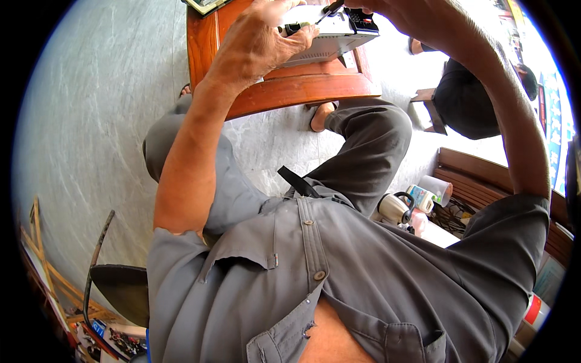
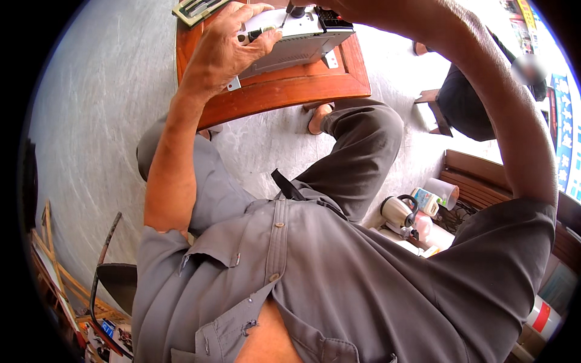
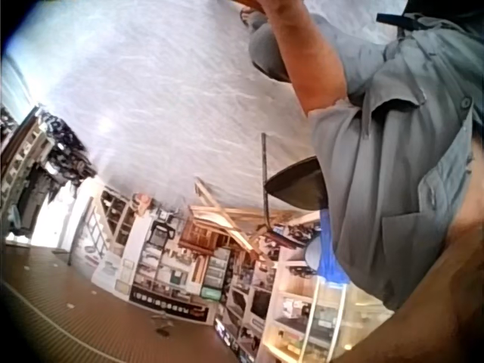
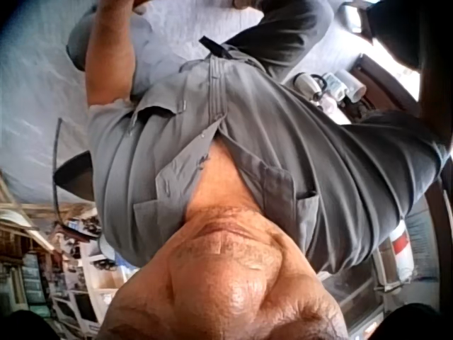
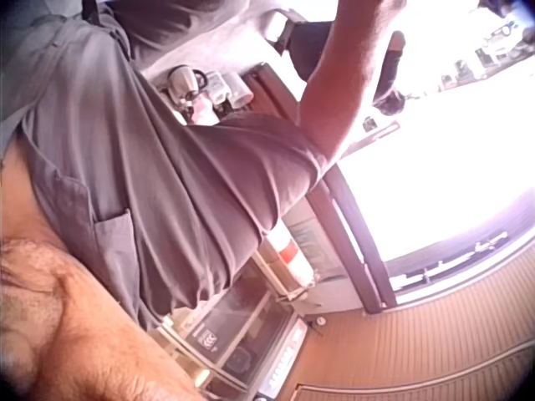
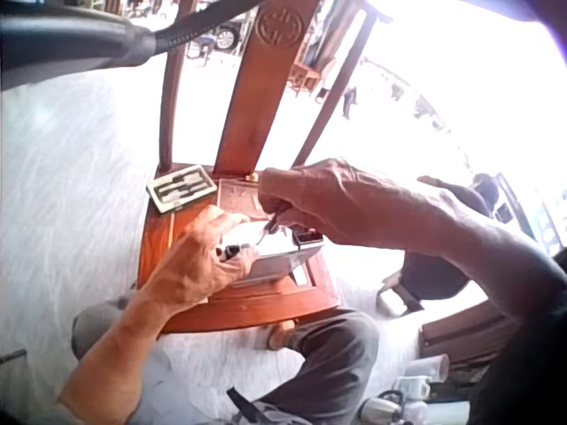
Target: The person uses a screwdriver to remove screws from the casing of a white electronic device. They then use a small metal tool to adjust internal components and a knob on the device's faceplate. The person continues to manipulate the device and its parts on a wooden table.
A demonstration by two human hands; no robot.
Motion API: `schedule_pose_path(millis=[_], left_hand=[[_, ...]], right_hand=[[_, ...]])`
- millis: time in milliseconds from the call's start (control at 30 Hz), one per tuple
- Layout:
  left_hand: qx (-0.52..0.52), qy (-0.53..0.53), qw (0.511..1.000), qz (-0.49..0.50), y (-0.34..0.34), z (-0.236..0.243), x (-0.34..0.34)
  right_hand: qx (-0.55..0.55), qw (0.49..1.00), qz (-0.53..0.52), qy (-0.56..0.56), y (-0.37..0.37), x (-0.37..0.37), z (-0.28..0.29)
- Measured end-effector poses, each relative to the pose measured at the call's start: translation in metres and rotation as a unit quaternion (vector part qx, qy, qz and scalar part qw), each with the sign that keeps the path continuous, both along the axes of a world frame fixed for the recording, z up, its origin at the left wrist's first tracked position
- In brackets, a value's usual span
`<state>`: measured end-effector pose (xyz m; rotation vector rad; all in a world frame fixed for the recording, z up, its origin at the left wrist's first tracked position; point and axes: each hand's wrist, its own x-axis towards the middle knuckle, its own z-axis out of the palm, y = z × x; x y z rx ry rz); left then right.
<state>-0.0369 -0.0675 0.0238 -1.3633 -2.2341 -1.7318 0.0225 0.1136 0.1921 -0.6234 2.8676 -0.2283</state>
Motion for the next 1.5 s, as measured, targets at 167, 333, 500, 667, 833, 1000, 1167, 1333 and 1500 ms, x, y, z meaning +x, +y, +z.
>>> schedule_pose_path(millis=[167, 333, 500, 667, 833, 1000, 1167, 1333, 1500], left_hand=[[0.013, 0.008, 1.0, -0.014, 0.002, -0.005, -0.001], [0.007, 0.023, 1.0, -0.018, -0.001, 0.005, 0.004], [-0.002, -0.021, 1.0, -0.019, -0.001, 0.015, 0.008], [0.156, 0.011, 0.986, -0.054, 0.009, 0.011, -0.005], [0.092, -0.018, 0.993, -0.078, 0.027, 0.021, -0.009], [0.107, -0.028, 0.991, -0.073, 0.025, 0.022, 0.0], [0.147, 0.025, 0.984, -0.094, 0.029, 0.005, -0.009], [0.109, 0.012, 0.989, -0.103, 0.025, 0.008, -0.01], [0.065, -0.032, 0.992, -0.099, 0.014, 0.021, -0.007]], right_hand=[[0.033, 0.99, 0.122, 0.068, 0.001, -0.003, 0.002], [-0.023, 0.988, 0.131, 0.08, 0.016, -0.006, -0.007], [0.082, 0.995, -0.013, 0.051, 0.001, 0.008, 0.004], [0.129, 0.964, 0.057, 0.227, 0.0, 0.0, -0.016], [0.061, 0.993, -0.074, 0.062, -0.009, 0.008, 0.002], [-0.019, 0.995, -0.022, 0.099, 0.01, 0.008, -0.006], [-0.014, 0.997, 0.007, 0.081, 0.02, 0.005, -0.001], [0.039, 0.996, 0.003, 0.081, 0.006, 0.006, 0.006], [0.091, 0.984, -0.025, 0.15, 0.008, 0.005, -0.006]])
